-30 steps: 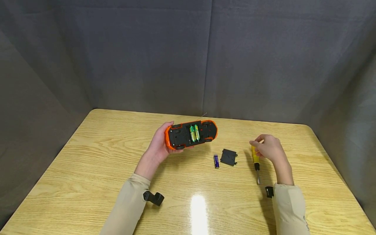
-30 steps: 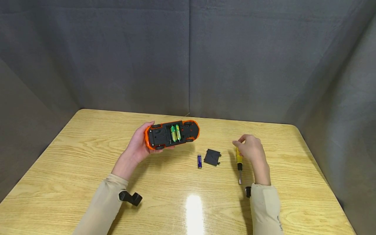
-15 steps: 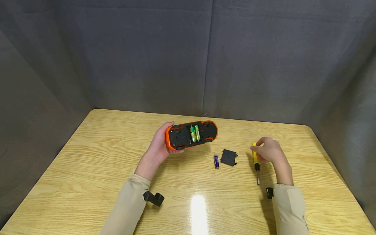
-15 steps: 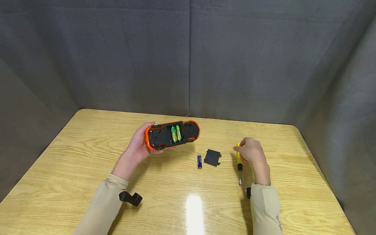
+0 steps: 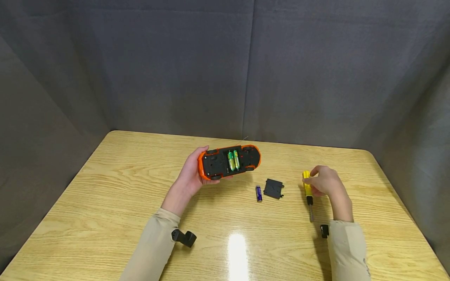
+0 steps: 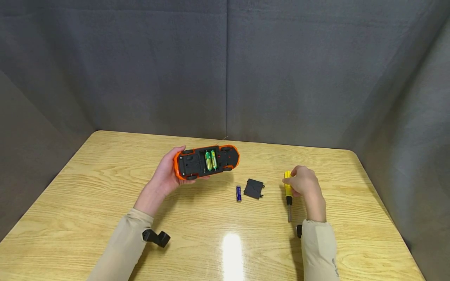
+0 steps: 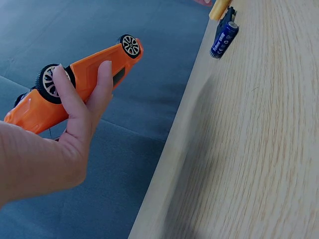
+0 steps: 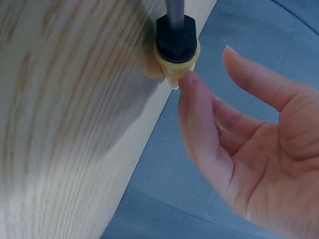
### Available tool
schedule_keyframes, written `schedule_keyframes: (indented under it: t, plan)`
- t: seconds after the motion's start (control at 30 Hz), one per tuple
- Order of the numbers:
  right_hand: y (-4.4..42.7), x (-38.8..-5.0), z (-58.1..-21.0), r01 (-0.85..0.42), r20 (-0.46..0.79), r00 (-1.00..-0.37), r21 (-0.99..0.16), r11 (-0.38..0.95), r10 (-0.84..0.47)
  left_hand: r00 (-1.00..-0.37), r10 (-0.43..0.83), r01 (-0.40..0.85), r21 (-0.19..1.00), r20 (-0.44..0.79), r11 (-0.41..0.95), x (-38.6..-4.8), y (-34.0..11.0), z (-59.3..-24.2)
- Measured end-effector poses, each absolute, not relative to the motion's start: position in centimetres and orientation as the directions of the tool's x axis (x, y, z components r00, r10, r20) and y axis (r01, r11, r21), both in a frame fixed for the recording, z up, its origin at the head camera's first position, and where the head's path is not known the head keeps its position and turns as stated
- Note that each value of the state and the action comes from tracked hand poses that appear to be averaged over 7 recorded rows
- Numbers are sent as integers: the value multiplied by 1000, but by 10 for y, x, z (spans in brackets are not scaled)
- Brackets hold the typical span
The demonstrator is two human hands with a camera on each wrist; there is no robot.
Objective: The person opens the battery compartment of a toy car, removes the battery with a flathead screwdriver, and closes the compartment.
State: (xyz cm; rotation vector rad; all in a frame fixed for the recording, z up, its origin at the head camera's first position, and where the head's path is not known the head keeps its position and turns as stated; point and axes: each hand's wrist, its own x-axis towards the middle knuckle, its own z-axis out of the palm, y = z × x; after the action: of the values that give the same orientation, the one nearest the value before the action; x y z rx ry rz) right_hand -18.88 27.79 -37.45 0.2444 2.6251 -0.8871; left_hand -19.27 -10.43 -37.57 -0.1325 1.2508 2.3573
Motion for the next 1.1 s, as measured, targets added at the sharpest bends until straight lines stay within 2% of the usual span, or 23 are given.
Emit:
schedule_keyframes:
  t: [0.37,1.1]
  plan:
    - [278,-192,-379,286,-453,-891,-498,819,36,-888,342,-445,757,-306,-478,-193,-103,-376]
    - [272,-192,-383,230,-428,-904,-479,847,3,-896,318,-433,771,-310,-467,-193,-103,-377]
